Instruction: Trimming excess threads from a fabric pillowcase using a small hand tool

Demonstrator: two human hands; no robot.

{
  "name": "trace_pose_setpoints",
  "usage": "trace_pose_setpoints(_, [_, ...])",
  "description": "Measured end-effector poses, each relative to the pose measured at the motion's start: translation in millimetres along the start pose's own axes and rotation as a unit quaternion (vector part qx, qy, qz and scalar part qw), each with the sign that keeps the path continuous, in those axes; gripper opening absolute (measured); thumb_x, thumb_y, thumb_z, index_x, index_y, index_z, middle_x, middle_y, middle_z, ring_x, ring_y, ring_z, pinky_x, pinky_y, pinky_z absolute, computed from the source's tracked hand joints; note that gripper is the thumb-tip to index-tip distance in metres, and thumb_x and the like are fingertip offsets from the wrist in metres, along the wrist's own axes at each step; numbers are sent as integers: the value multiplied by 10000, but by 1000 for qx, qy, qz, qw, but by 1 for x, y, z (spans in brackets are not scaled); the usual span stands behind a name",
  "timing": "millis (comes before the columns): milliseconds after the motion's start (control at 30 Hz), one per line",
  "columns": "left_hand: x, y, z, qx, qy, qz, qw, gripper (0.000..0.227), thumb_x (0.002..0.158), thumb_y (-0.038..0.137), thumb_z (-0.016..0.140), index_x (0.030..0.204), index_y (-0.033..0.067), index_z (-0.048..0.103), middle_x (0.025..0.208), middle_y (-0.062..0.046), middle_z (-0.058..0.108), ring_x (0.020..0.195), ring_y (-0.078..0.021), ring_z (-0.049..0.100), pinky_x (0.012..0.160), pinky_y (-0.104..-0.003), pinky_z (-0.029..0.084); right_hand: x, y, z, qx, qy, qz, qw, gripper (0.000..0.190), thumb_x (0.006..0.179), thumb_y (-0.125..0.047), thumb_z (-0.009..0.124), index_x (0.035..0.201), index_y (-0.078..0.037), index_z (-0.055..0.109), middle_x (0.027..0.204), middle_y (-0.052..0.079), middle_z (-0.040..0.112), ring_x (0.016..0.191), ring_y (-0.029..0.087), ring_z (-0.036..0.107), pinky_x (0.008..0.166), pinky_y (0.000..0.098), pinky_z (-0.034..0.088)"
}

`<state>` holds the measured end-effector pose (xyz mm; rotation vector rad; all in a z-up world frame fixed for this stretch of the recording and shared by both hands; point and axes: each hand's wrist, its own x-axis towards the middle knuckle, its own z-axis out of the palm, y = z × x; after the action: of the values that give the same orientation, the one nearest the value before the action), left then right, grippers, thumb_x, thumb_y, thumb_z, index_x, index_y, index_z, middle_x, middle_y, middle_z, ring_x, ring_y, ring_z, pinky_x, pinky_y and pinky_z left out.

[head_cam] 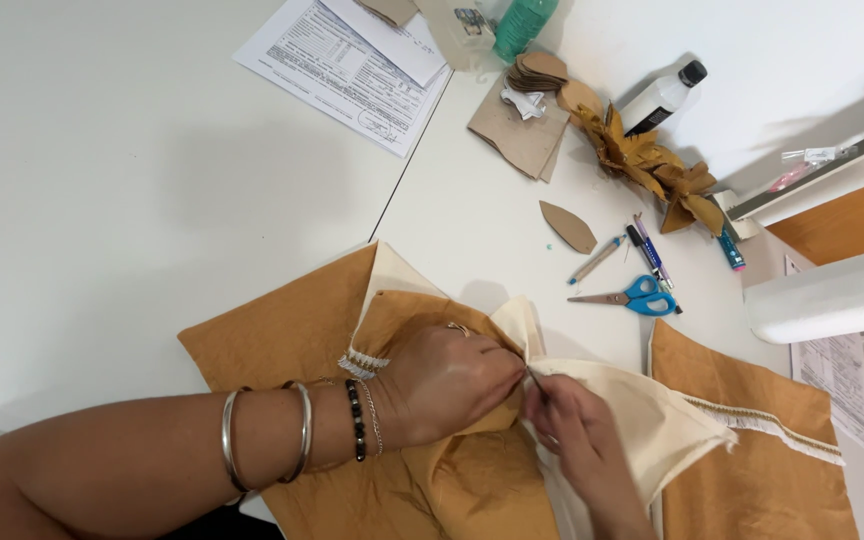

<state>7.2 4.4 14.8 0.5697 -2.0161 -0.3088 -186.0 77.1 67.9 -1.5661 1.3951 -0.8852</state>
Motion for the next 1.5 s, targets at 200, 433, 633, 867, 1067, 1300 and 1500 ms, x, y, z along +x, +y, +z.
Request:
trace_pose_setpoints(200, [1,4,-3,-12,-11,-28,999,178,990,222,623,888,114,721,729,-49,689,637,-289,648,550,-438,503,3,-10,-1,-179,194,-71,962,429,899,-121,724,1323,-90,663,623,-58,444,580,36,384,581,175,364])
trace_pose_setpoints(433, [4,6,-13,-49,-26,-14,998,262,1018,227,578,819,92,682,731,-57,671,656,-290,633,583,-434,488,11,21,-11,-354,271,-73,892,118,929,-253,737,1010,-171,713,947,-70,770,845,92,720,759,247,516])
trace_pose_setpoints(633, [12,10,-23,-145,-43,-124,981,115,961,166,611,889,95,666,674,-33,654,565,-206,625,533,-368,479,7,24,-9,-336,253,-126,899,87,929,-238,723,973,-166,703,887,-73,742,786,94,662,747,242,507])
trace_pose_setpoints(867, [10,14,-19,-175,-61,-141,972,132,986,236,609,952,130,681,706,-29,677,613,-230,644,590,-385,484,11,29,-7,-347,259,-179,883,123,914,-160,754,1022,-133,702,962,-31,758,864,119,704,821,247,525])
trace_pose_setpoints(1067, [9,2,-12,-135,-57,-168,975,142,928,267,638,884,170,732,667,-13,696,592,-217,653,561,-390,476,5,18,-4,-223,263,-85,935,258,947,-356,617,1096,-148,657,923,-25,647,794,88,577,772,238,452])
trace_pose_setpoints(1300, [7,0,-12,-141,-47,-215,965,148,898,308,640,893,214,755,697,52,718,609,-168,664,586,-358,482,-6,-7,-3,-177,37,44,983,358,1007,-367,503,885,-116,726,694,-2,609,599,124,509,615,256,423])
trace_pose_setpoints(1500, [6,1,-11,-169,-63,-235,955,90,886,256,661,840,215,726,637,71,649,566,-133,610,543,-329,458,-3,-3,-1,-195,53,64,977,364,1009,-365,502,862,-119,727,709,-12,624,624,123,523,647,257,419])
